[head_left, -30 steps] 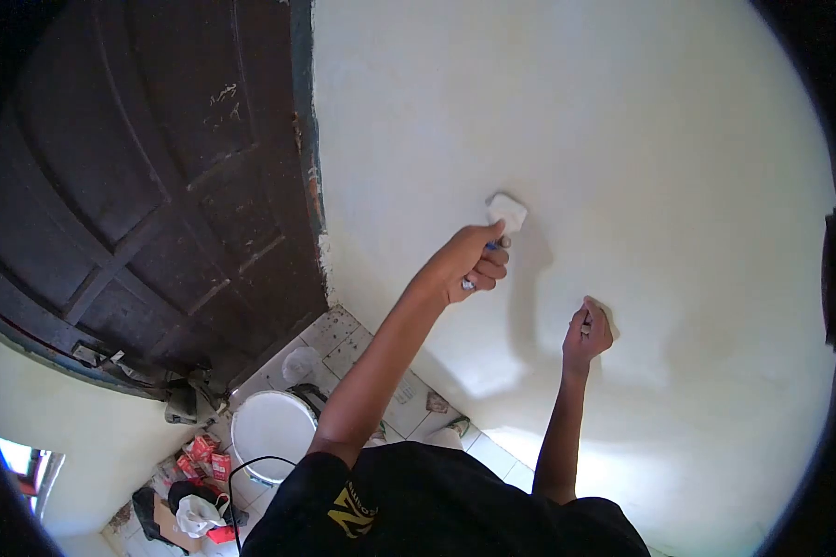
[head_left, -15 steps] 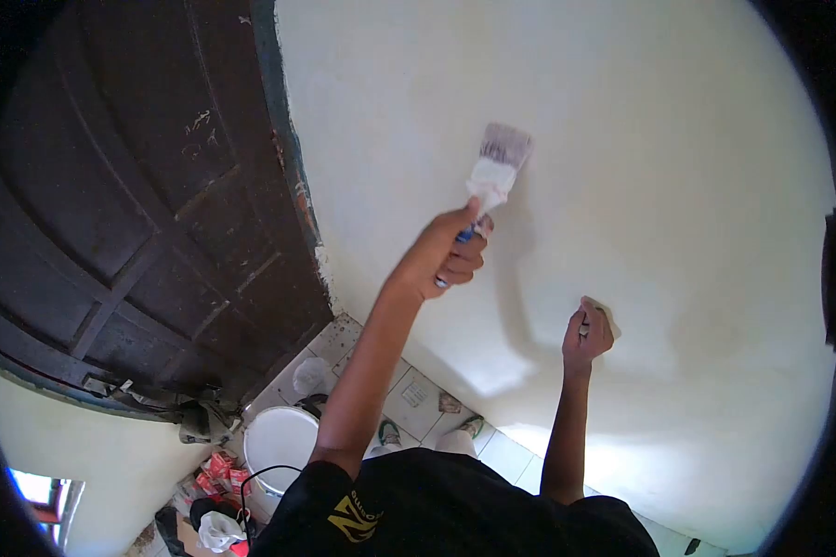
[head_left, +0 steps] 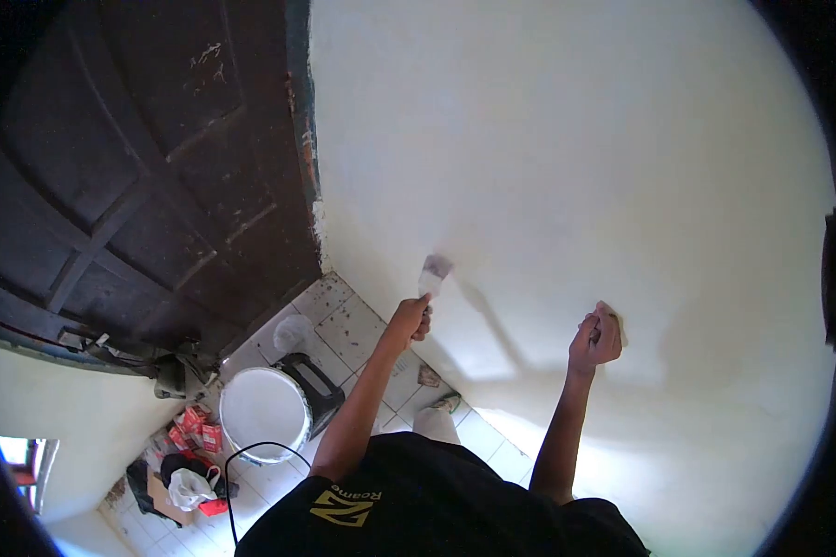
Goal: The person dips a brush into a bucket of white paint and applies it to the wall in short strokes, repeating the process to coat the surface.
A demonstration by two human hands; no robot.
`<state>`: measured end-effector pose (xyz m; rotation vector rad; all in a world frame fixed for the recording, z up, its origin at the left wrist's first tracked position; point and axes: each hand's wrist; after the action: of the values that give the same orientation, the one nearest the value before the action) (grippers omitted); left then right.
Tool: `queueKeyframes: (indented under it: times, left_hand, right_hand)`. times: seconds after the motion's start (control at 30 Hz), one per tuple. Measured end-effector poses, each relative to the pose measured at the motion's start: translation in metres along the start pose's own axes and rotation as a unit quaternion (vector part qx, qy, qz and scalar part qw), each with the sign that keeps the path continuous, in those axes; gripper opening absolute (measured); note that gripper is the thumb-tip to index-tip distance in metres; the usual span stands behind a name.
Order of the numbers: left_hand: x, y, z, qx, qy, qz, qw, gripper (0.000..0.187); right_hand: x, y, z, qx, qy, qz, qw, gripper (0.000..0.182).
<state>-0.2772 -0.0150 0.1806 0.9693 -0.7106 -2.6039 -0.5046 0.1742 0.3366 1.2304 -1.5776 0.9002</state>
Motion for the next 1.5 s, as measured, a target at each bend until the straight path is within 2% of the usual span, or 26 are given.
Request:
queueKeyframes:
  times: [0.03, 0.07, 0.17, 0.27, 0.33, 0.43, 0.47, 0.5, 0.53, 0.6, 0.67, 0.73, 0.87, 0.93, 1.03, 1.17, 1.23, 1.4, 1.47, 1.5]
  left_hand:
    - [0.006, -0.008, -0.008, 0.040, 0.066, 0.003, 0.997, 0.039]
    - [0.005, -0.004, -0.005, 0.037, 0.066, 0.005, 0.997, 0.039]
    - [-0.017, 0.022, 0.022, 0.072, -0.014, 0.023, 0.997, 0.040]
    - [-0.062, 0.084, 0.092, 0.079, -0.098, 0.095, 0.987, 0.043]
    - [-0.093, 0.120, 0.139, 0.105, -0.106, 0.126, 0.981, 0.043]
    - [-0.115, 0.157, 0.176, 0.144, -0.117, 0.144, 0.972, 0.043]
    - [-0.119, 0.166, 0.183, 0.118, -0.162, 0.163, 0.966, 0.041]
    - [-0.123, 0.174, 0.189, 0.092, -0.206, 0.180, 0.957, 0.041]
    - [-0.126, 0.183, 0.194, 0.093, -0.204, 0.179, 0.958, 0.041]
    - [-0.131, 0.196, 0.206, 0.074, -0.257, 0.188, 0.945, 0.042]
    - [-0.133, 0.201, 0.201, 0.101, -0.253, 0.213, 0.938, 0.044]
    - [-0.129, 0.194, 0.192, 0.078, -0.298, 0.217, 0.926, 0.046]
    - [-0.115, 0.177, 0.185, 0.051, -0.310, 0.210, 0.926, 0.046]
    - [-0.088, 0.162, 0.176, 0.036, -0.238, 0.156, 0.958, 0.046]
    - [-0.079, 0.153, 0.155, 0.038, -0.228, 0.101, 0.968, 0.048]
    - [-0.053, 0.126, 0.116, 0.035, -0.195, 0.090, 0.976, 0.045]
    - [-0.041, 0.107, 0.090, 0.003, -0.141, 0.045, 0.989, 0.044]
    - [-0.018, 0.064, 0.042, -0.042, -0.085, 0.036, 0.995, 0.043]
    - [-0.010, 0.059, 0.025, 0.047, 0.043, 0.078, 0.995, 0.041]
    - [-0.004, 0.061, 0.013, 0.050, 0.049, 0.059, 0.996, 0.040]
  right_hand:
    - [-0.002, 0.002, 0.000, 0.005, -0.001, 0.002, 1.000, 0.022]
    - [-0.002, 0.003, 0.001, 0.009, -0.001, 0.005, 1.000, 0.021]
    - [-0.001, 0.002, 0.001, 0.016, -0.002, 0.001, 1.000, 0.021]
    - [-0.001, 0.002, 0.003, 0.014, 0.012, -0.008, 1.000, 0.021]
    - [0.000, 0.000, 0.002, 0.012, 0.010, -0.003, 1.000, 0.021]
    - [-0.003, 0.006, 0.003, 0.008, 0.012, -0.003, 1.000, 0.021]
    - [-0.005, 0.006, 0.004, 0.002, 0.014, -0.002, 1.000, 0.021]
    - [-0.003, 0.003, 0.004, 0.004, 0.015, 0.000, 1.000, 0.021]
    - [0.000, -0.001, 0.003, 0.000, 0.015, 0.003, 1.000, 0.021]
    - [0.001, -0.003, -0.001, -0.006, 0.017, 0.003, 1.000, 0.021]
    - [0.001, 0.001, 0.001, -0.019, 0.014, -0.020, 1.000, 0.021]
    - [-0.001, 0.003, 0.001, -0.020, 0.018, -0.008, 1.000, 0.022]
    - [0.002, 0.000, 0.001, -0.032, 0.028, -0.016, 0.999, 0.024]
    - [0.001, 0.001, -0.001, -0.036, 0.025, -0.014, 0.999, 0.025]
    - [-0.001, 0.004, 0.001, -0.039, 0.022, -0.011, 0.999, 0.025]
    - [0.004, -0.005, 0.000, -0.016, 0.028, 0.002, 0.999, 0.018]
    - [0.001, -0.002, 0.001, -0.016, 0.030, 0.002, 0.999, 0.018]
    - [0.004, -0.006, -0.001, -0.003, 0.038, 0.009, 0.999, 0.019]
    - [0.002, -0.003, -0.002, -0.010, 0.024, 0.004, 1.000, 0.020]
    - [0.000, -0.002, -0.002, -0.009, 0.027, 0.003, 1.000, 0.020]
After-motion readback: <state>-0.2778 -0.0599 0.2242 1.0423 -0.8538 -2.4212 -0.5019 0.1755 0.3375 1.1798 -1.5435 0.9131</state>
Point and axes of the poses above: each hand's wrist, its own x-axis towards the middle knuckle, its own z-axis out of the palm, y = z × x, and after that the axes turned 6 degrees about -x, right-handed
